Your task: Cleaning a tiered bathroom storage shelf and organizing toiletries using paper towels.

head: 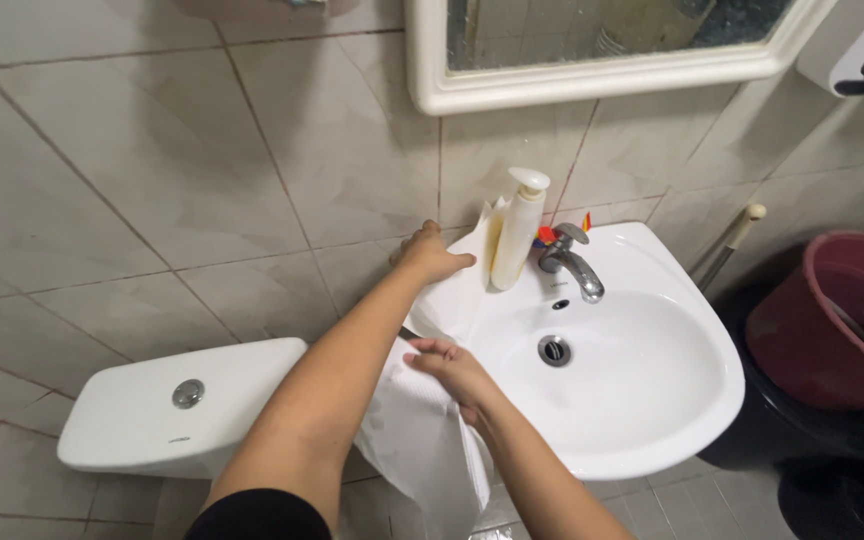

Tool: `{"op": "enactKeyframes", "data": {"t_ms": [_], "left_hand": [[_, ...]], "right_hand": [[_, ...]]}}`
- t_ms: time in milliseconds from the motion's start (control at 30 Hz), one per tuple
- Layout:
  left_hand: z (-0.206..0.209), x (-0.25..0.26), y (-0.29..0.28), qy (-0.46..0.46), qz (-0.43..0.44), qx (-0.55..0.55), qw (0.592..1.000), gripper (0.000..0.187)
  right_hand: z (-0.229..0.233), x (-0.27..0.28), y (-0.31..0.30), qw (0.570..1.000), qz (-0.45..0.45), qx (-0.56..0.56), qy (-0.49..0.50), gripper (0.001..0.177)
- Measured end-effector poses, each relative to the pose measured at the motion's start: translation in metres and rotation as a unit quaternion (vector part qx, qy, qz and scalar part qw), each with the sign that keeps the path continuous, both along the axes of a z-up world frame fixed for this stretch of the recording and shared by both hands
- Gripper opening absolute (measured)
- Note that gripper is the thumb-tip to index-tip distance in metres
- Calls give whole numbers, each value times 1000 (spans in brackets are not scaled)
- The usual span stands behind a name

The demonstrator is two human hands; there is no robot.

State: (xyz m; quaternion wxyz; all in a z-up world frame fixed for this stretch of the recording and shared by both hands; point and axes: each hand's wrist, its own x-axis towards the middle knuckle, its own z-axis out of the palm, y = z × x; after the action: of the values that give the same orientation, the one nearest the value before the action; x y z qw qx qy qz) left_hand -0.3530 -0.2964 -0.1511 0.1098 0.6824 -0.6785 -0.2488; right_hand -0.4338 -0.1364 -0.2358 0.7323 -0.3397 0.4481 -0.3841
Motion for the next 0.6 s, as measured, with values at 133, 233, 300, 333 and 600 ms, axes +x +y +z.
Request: {"op": "enactKeyframes", "data": {"t_ms": [133, 233, 300, 333, 600], "left_hand": [[-6, 27, -3, 20, -7, -21, 1000, 101], [6, 74, 7, 117, -64, -82, 988, 97], [43, 114, 37, 182, -92, 16, 979, 93], [57, 132, 49, 182, -75, 12, 980, 93], [97, 275, 163, 138, -62, -20, 988, 49]], "right_hand": [[28, 0, -21, 998, -2, -57, -11, 37], [46, 4, -40, 993, 1, -115, -17, 35], [55, 14, -53, 984, 1, -175, -26, 33], [68, 21, -52, 984, 19, -176, -29, 33], [145, 115, -47, 931, 193, -309, 15, 45]]}}
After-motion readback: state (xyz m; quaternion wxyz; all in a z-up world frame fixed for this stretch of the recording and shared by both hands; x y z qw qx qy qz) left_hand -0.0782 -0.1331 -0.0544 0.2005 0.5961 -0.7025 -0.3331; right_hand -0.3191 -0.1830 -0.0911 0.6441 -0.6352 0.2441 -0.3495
